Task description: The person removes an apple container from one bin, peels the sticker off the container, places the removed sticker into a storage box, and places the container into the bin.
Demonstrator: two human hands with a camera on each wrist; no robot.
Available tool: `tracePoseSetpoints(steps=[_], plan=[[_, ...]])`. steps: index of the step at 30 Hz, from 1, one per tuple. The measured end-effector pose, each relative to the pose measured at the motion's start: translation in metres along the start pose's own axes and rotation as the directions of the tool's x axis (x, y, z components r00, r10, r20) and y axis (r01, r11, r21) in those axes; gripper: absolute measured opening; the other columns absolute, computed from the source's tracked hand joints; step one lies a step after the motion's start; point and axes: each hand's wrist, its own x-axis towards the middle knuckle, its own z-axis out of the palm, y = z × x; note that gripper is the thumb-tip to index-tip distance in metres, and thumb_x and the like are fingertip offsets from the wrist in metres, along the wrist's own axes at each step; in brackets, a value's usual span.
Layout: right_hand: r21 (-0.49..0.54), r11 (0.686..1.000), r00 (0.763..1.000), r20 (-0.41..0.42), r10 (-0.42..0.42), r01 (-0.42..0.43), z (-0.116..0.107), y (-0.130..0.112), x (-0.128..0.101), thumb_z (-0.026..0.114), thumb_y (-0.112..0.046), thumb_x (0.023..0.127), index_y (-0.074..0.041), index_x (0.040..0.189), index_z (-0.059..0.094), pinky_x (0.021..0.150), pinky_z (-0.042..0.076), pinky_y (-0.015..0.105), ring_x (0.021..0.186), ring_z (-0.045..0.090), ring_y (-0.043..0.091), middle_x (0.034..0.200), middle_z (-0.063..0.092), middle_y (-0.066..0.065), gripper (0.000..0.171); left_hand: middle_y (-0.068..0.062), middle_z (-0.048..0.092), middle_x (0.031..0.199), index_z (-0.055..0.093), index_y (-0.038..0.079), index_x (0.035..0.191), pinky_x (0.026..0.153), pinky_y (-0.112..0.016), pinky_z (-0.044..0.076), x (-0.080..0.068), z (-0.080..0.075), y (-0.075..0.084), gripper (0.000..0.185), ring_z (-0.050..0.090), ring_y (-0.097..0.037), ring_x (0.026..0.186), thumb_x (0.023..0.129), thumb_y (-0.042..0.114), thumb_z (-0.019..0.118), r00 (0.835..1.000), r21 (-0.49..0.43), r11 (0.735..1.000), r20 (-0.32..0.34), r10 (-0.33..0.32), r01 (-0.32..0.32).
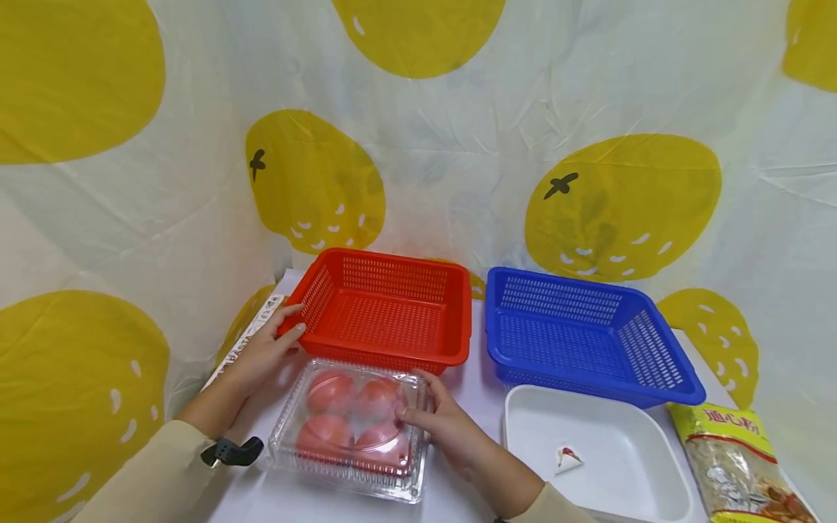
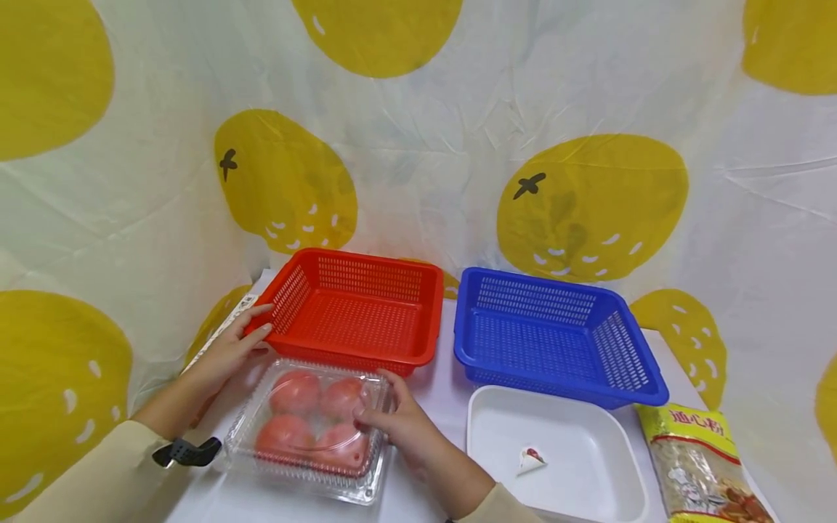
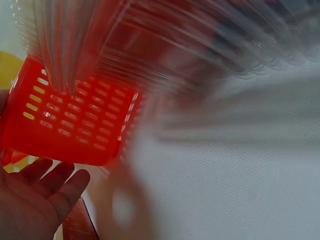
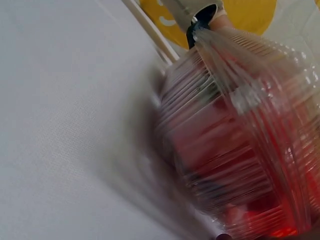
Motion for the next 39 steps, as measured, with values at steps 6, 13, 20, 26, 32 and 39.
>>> tracePoseSetpoints(steps=[6, 13, 20, 26, 32, 39], plan=[[0.000, 0.999, 0.999, 0.011, -0.037, 0.037, 0.000, 0.005, 0.000, 0.079, -0.023, 0.080, -0.027, 0.149, 0.030, 0.109, 0.023, 0.058, 0.136, 0.027, 0.033, 0.149, 0.032, 0.009, 0.084, -0.019, 0.038, 0.146, 0.032, 0.020, 0.150, 0.091, -0.053, 0.049, 0.001, 0.000, -0.003, 0.058, 0.053, -0.036, 0.116, 0.099, 0.037, 0.054, 1.000, 0.015, 1.000, -0.003, 0.021, -0.021], [0.092, 0.996, 0.998, 0.065, -0.021, 0.015, 0.002, 0.001, 0.000, 0.076, -0.017, 0.082, -0.028, 0.146, 0.031, 0.090, 0.047, 0.043, 0.117, 0.049, 0.029, 0.141, 0.037, 0.013, 0.080, -0.018, 0.041, 0.142, 0.034, 0.019, 0.149, 0.090, -0.052, 0.051, 0.001, -0.002, -0.003, 0.057, 0.057, -0.035, 0.111, 0.099, 0.038, 0.054, 1.000, 0.018, 1.000, -0.014, 0.003, -0.003], [0.186, 0.982, 0.996, 0.087, 0.012, -0.028, 0.002, -0.003, -0.001, 0.072, -0.010, 0.083, -0.027, 0.145, 0.033, 0.076, 0.054, 0.046, 0.104, 0.057, 0.029, 0.148, 0.026, 0.012, 0.076, -0.027, 0.043, 0.139, 0.031, 0.018, 0.150, 0.088, -0.055, 0.050, 0.000, -0.004, -0.003, 0.059, 0.058, -0.042, 0.109, 0.099, 0.036, 0.055, 1.000, -0.028, 1.000, 0.007, -0.012, 0.013], [0.267, 0.963, 0.997, 0.077, 0.011, -0.032, 0.001, -0.004, -0.003, 0.070, -0.004, 0.082, -0.024, 0.142, 0.038, 0.078, 0.054, 0.042, 0.106, 0.056, 0.028, 0.142, 0.034, 0.014, 0.070, -0.029, 0.043, 0.138, 0.031, 0.019, 0.150, 0.088, -0.056, 0.050, 0.000, -0.004, -0.005, 0.060, 0.059, -0.044, 0.106, 0.099, 0.036, 0.055, 0.999, -0.068, 0.997, 0.018, -0.026, 0.027], [0.276, 0.959, 0.995, 0.084, 0.045, -0.067, -0.001, -0.012, -0.013, 0.070, -0.008, 0.083, -0.025, 0.141, 0.040, 0.077, 0.053, 0.044, 0.108, 0.054, 0.030, 0.141, 0.032, 0.012, 0.067, -0.023, 0.038, 0.143, 0.032, 0.018, 0.150, 0.089, -0.054, 0.050, 0.001, -0.003, -0.006, 0.058, 0.054, -0.038, 0.114, 0.099, 0.034, 0.055, 1.000, -0.040, 0.999, 0.017, -0.021, 0.022], [0.242, 0.967, 0.994, 0.094, 0.060, -0.082, -0.009, -0.041, -0.035, 0.069, -0.010, 0.084, -0.022, 0.141, 0.038, 0.082, 0.051, 0.045, 0.110, 0.054, 0.031, 0.145, 0.027, 0.010, 0.066, -0.019, 0.036, 0.146, 0.030, 0.021, 0.150, 0.092, -0.056, 0.048, 0.002, -0.001, -0.001, 0.057, 0.049, -0.037, 0.120, 0.100, 0.034, 0.054, 0.998, -0.031, 0.998, 0.026, -0.058, 0.058]])
